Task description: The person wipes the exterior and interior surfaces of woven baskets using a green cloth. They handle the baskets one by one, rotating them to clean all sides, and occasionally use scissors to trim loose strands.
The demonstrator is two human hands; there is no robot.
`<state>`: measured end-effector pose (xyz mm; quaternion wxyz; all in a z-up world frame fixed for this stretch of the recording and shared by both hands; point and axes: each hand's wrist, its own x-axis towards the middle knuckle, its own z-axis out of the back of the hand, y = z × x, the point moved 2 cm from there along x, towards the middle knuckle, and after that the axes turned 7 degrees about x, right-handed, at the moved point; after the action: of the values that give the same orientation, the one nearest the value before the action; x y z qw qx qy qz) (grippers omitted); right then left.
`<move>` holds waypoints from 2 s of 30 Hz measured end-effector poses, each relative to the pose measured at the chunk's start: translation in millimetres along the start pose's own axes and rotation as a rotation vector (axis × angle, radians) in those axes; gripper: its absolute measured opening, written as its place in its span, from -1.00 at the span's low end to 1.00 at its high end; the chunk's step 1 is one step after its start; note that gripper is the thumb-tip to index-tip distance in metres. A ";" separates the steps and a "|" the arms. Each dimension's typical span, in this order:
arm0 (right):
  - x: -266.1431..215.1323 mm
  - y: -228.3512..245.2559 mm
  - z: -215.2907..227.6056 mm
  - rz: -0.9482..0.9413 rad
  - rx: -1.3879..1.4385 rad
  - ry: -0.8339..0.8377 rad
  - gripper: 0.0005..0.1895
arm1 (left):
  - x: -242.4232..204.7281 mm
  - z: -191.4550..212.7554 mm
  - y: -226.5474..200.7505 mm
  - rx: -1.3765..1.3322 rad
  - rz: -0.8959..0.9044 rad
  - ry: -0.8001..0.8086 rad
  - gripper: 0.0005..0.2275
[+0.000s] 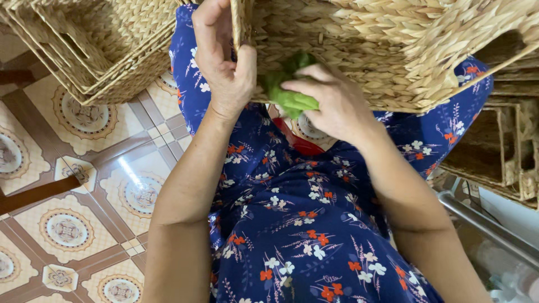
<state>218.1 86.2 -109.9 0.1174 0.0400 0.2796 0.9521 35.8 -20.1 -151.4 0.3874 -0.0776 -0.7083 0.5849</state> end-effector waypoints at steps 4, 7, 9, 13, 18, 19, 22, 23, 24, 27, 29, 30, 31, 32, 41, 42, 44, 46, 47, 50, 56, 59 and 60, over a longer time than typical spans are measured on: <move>-25.9 -35.1 35.3 -0.149 -0.041 0.091 -0.62 | 2.0 -0.1 -3.8 -0.008 -0.010 0.005 -0.47; -35.3 -40.9 46.5 -0.343 -0.057 0.155 -0.55 | 0.4 1.2 -2.2 -0.028 -0.004 0.004 -0.48; -30.7 -37.6 42.7 -0.347 -0.030 0.089 -0.53 | 1.7 0.1 0.1 -0.009 -0.006 -0.004 -0.48; -16.1 -22.5 3.3 -0.096 -0.067 -0.094 -0.51 | 2.3 -0.9 4.5 -0.016 -0.016 -0.013 -0.46; -40.5 -60.9 33.0 -0.310 -0.118 0.001 -0.48 | 5.0 -1.0 1.1 -0.038 -0.026 -0.012 -0.44; -47.5 -69.0 44.3 -0.416 -0.135 0.029 -0.44 | 7.1 -2.2 1.2 -0.046 -0.035 -0.012 -0.44; -60.0 -82.3 73.3 -0.587 -0.186 0.004 -0.50 | 5.1 -1.1 1.9 -0.035 -0.035 -0.013 -0.45; -58.0 -82.5 73.2 -0.624 -0.185 0.014 -0.48 | 4.4 -1.0 2.6 -0.037 -0.028 -0.010 -0.46; -53.3 -83.6 71.5 -0.657 -0.184 0.020 -0.47 | 4.9 -0.8 2.9 -0.034 -0.030 -0.010 -0.46; -35.3 -84.4 51.3 -0.524 -0.129 -0.148 -0.43 | 6.2 -1.9 2.8 -0.018 -0.037 -0.007 -0.45; -25.3 -91.4 30.8 -0.383 -0.212 -0.176 -0.40 | 5.1 -1.2 2.2 -0.004 -0.025 -0.004 -0.44; -14.0 -96.1 16.2 -0.325 -0.327 -0.120 -0.38 | 4.7 -0.8 1.3 -0.006 -0.026 0.001 -0.44; -10.1 -98.9 7.0 -0.265 -0.440 -0.062 -0.35 | 4.4 -0.2 0.3 -0.009 -0.027 0.005 -0.44; -14.1 -107.0 9.1 -0.383 -0.435 0.028 -0.37 | 5.6 0.1 -0.2 -0.021 -0.044 0.007 -0.44; -13.1 -108.1 52.5 -0.783 -0.486 0.413 -0.65 | 5.8 -2.4 1.4 -0.039 -0.013 0.000 -0.44; -12.3 -98.1 48.6 -0.788 -0.455 0.396 -0.64 | 4.6 -1.8 1.3 -0.034 -0.014 -0.007 -0.44; -12.3 -74.9 36.3 -0.722 -0.374 0.305 -0.60 | 4.1 -1.4 2.2 -0.020 -0.016 -0.019 -0.45; -15.1 -55.6 27.5 -0.579 -0.277 0.154 -0.53 | 4.4 -2.1 1.6 -0.003 -0.024 -0.025 -0.45; -18.1 -48.9 27.3 -0.442 -0.294 0.075 -0.49 | 4.7 -2.4 0.6 0.003 -0.029 -0.025 -0.45; -32.6 -43.4 27.1 -0.294 -0.311 0.005 -0.39 | 2.2 0.6 -2.1 0.004 -0.021 -0.021 -0.45; -73.8 -61.2 73.7 -0.491 -0.437 0.114 -0.43 | 2.0 -0.7 1.1 -0.044 0.009 -0.017 -0.47; -67.4 -42.2 57.7 -0.488 -0.404 0.056 -0.50 | 3.6 -1.5 -0.2 -0.001 -0.013 -0.016 -0.46; -59.8 -35.8 49.2 -0.447 -0.354 0.002 -0.52 | 4.5 -2.3 0.1 0.008 -0.023 -0.016 -0.46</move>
<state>290.2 126.4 -88.5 0.3294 -0.0447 0.1109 0.9366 34.2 -15.7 -149.4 0.3886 -0.0633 -0.7099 0.5839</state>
